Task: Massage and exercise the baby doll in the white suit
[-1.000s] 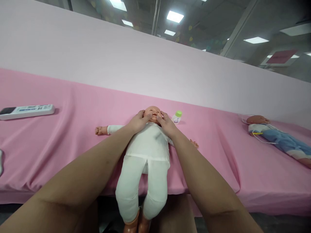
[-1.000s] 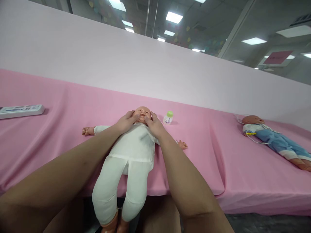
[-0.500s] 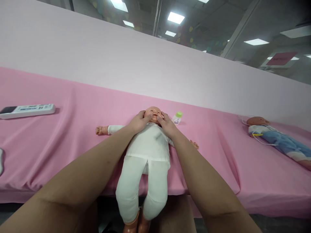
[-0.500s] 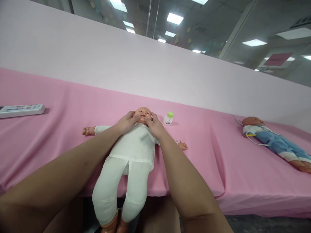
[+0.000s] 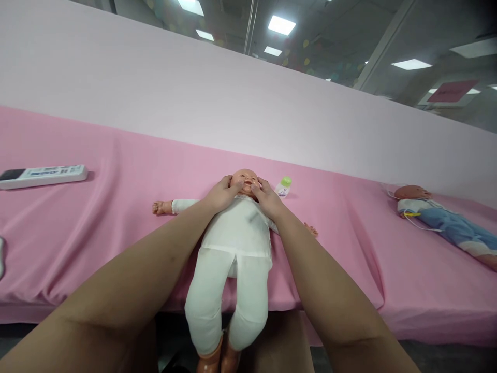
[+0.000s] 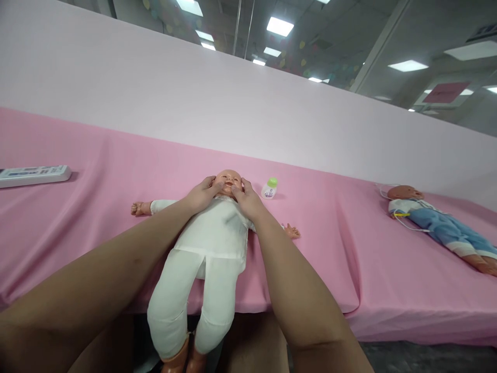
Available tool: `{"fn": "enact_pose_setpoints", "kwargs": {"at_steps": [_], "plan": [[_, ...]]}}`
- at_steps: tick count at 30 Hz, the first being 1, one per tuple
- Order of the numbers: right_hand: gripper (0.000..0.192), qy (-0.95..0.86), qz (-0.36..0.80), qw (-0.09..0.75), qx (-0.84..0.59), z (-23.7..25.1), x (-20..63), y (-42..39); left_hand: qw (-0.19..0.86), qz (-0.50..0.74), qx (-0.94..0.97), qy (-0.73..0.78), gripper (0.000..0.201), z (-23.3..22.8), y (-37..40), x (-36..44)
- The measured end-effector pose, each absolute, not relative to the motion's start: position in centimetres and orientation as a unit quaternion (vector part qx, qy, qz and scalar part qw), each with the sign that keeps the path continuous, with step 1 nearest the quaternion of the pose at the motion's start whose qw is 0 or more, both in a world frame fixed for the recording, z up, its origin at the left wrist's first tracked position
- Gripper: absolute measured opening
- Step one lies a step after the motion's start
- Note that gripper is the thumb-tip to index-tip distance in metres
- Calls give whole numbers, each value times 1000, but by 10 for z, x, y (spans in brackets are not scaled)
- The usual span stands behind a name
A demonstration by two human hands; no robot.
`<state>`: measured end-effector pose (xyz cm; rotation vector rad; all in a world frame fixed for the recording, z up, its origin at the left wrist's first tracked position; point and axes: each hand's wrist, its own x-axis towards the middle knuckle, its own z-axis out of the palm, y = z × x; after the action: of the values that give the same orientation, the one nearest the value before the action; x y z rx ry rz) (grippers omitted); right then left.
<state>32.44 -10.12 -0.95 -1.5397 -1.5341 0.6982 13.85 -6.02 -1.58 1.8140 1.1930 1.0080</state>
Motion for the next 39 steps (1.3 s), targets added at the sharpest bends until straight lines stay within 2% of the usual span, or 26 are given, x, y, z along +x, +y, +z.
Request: {"fn": "enact_pose_setpoints", "kwargs": {"at_steps": [39], "plan": [[72,-628,268,423,-596,-17,331,-93,368,389,706,464,67,-17,-58,139]]}}
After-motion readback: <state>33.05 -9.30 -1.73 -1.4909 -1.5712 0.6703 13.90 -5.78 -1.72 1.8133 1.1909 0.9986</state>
